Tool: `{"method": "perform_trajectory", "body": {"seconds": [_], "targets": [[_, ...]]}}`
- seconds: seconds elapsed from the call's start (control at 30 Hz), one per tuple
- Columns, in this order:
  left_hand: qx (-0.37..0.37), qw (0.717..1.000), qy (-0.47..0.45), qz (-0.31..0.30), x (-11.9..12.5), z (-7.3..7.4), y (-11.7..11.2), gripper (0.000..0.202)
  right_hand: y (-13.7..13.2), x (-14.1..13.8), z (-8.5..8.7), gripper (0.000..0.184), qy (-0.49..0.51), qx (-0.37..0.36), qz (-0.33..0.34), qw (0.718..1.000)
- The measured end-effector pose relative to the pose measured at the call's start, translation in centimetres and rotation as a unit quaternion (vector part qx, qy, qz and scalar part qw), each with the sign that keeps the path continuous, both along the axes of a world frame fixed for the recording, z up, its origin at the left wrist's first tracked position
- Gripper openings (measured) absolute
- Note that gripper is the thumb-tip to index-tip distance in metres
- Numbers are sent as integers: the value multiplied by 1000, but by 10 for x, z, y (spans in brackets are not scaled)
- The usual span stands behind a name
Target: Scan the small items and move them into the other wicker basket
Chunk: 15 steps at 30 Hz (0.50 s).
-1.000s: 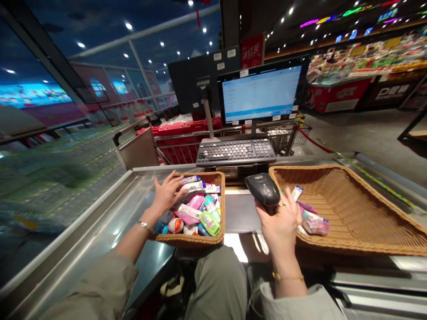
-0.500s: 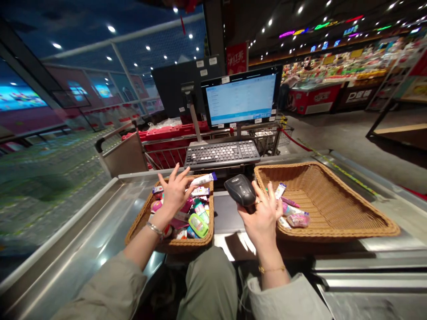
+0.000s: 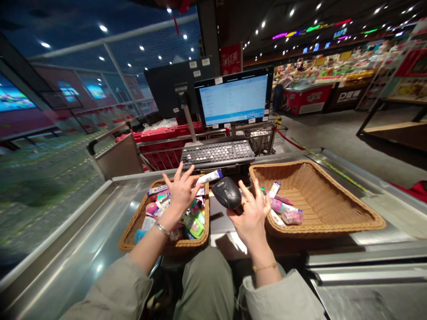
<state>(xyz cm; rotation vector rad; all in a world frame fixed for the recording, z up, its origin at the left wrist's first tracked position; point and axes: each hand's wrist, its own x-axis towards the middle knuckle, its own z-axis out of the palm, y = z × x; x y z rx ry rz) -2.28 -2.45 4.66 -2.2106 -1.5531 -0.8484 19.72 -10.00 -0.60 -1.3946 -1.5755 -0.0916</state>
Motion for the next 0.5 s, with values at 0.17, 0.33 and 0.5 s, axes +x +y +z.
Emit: {"method": "perform_trajectory", "body": {"seconds": [0.17, 0.33, 0.5], "targets": [[1, 1000, -2, -2, 3, -3, 2, 15, -1, 0, -1, 26, -16, 15, 7, 1000], [-7, 1000, -3, 5, 5, -3, 2, 16, -1, 0, 0, 24, -20, 13, 11, 1000], [-5, 1000, -8, 1, 6, -3, 3, 15, -2, 0, 2, 23, -19, 9, 14, 1000]]}}
